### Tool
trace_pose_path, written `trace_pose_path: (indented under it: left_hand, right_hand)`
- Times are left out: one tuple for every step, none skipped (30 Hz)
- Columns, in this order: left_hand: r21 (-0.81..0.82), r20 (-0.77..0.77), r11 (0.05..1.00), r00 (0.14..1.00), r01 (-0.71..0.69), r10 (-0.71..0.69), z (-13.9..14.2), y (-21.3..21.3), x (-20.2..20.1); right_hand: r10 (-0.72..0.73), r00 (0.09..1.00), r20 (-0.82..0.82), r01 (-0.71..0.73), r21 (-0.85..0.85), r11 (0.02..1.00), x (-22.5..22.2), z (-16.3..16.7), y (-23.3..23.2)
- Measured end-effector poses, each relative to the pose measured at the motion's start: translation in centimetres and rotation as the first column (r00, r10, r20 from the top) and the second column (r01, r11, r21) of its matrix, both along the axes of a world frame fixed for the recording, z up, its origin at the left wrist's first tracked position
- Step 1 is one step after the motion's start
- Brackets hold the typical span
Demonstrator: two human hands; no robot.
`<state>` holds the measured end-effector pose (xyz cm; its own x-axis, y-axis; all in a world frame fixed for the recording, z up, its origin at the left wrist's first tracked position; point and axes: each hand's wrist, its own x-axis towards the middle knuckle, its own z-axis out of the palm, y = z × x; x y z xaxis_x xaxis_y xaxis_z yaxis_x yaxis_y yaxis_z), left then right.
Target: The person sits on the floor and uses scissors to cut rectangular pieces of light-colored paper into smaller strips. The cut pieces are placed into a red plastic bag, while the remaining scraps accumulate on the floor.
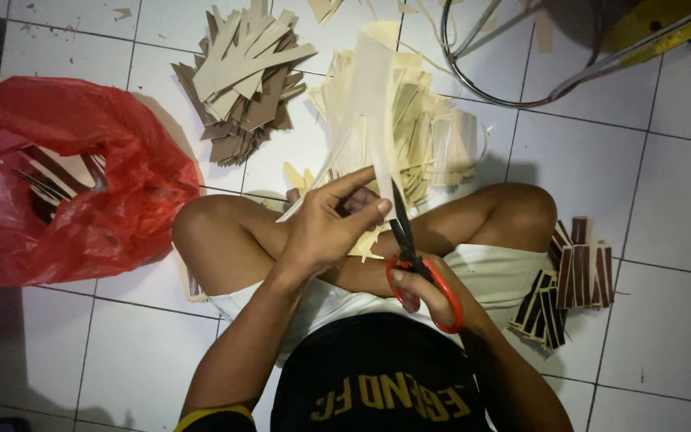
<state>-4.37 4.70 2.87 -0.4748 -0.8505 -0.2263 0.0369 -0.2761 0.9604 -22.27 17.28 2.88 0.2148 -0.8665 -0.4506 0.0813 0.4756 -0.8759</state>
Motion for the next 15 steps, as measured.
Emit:
trace_pose_path:
  left_hand:
    - [-0.014, 0.036, 1.0, 0.999, 0.014, -0.014, 0.2, 0.1, 0.0]
    - [-0.029, 0.071, 0.999, 0.997, 0.029, -0.027, 0.4, 0.2, 0.0]
    - [-0.035, 0.079, 0.999, 0.997, 0.029, -0.026, 0.6, 0.1, -0.1]
    - [-0.041, 0.087, 0.999, 0.996, 0.028, -0.024, 0.8, 0.1, -0.1]
    - [-0.043, 0.096, 0.999, 0.995, 0.025, -0.021, 0.9, 0.1, -0.1]
    - [-0.024, 0.086, 0.999, 0.996, 0.021, -0.019, 1.1, 0.1, -0.2]
    - [-0.004, 0.076, 1.0, 0.997, 0.019, -0.018, 1.1, 0.2, -0.3]
    - [0.014, 0.067, 1.0, 0.998, 0.017, -0.018, 1.2, 0.1, -0.3]
    - [-0.009, 0.064, 1.0, 0.998, 0.024, -0.024, 1.3, 0.2, -0.4]
    - [-0.031, 0.061, 0.999, 0.998, 0.032, -0.03, 1.3, 0.4, -0.4]
    - [-0.053, 0.058, 0.998, 0.998, 0.038, -0.035, 1.4, 0.5, -0.5]
    - [-0.093, 0.099, 0.993, 0.993, 0.068, -0.058, 1.5, 0.6, -0.4]
    - [-0.13, 0.141, 0.987, 0.987, 0.099, -0.08, 1.6, 0.8, -0.5]
    - [-0.165, 0.184, 0.977, 0.978, 0.133, -0.102, 1.7, 0.9, -0.5]
    - [-0.182, 0.192, 0.971, 0.974, 0.153, -0.118, 1.8, 1.0, -0.4]
  right_hand:
    - [0.013, 1.0, 0.022, -0.013, -0.019, 1.0, -0.1, -0.3, 0.1]
    - [0.027, 0.999, 0.043, -0.025, -0.04, 0.999, -0.3, -0.6, 0.1]
    - [0.041, 0.997, 0.064, -0.037, -0.065, 0.997, -0.4, -1.0, 0.2]
    - [0.015, 0.999, 0.041, -0.014, -0.027, 1.0, -0.4, -1.3, 0.3]
    - [-0.008, 1.0, 0.018, 0.008, 0.014, 1.0, -0.4, -1.5, 0.5]
    - [-0.031, 1.0, -0.005, 0.031, 0.055, 0.998, -0.4, -1.6, 0.7]
    - [-0.058, 0.998, 0.013, 0.057, 0.087, 0.995, -0.3, -1.7, 1.1]
    - [-0.088, 0.996, 0.031, 0.083, 0.117, 0.99, -0.1, -1.8, 1.3]
    - [-0.118, 0.992, 0.047, 0.109, 0.148, 0.983, 0.0, -1.8, 1.4]
    - [-0.128, 0.991, 0.033, 0.122, 0.138, 0.983, 0.1, -1.8, 1.5]
    - [-0.137, 0.99, 0.018, 0.134, 0.128, 0.983, 0.1, -1.8, 1.5]
    - [-0.145, 0.989, 0.005, 0.144, 0.118, 0.983, 0.2, -1.8, 1.4]
    - [-0.12, 0.993, 0.016, 0.119, 0.062, 0.991, 0.1, -1.8, 1.3]
    - [-0.094, 0.995, 0.026, 0.094, 0.006, 0.996, -0.1, -1.9, 0.9]
    - [-0.069, 0.997, 0.034, 0.071, -0.052, 0.996, -0.2, -1.9, 0.7]
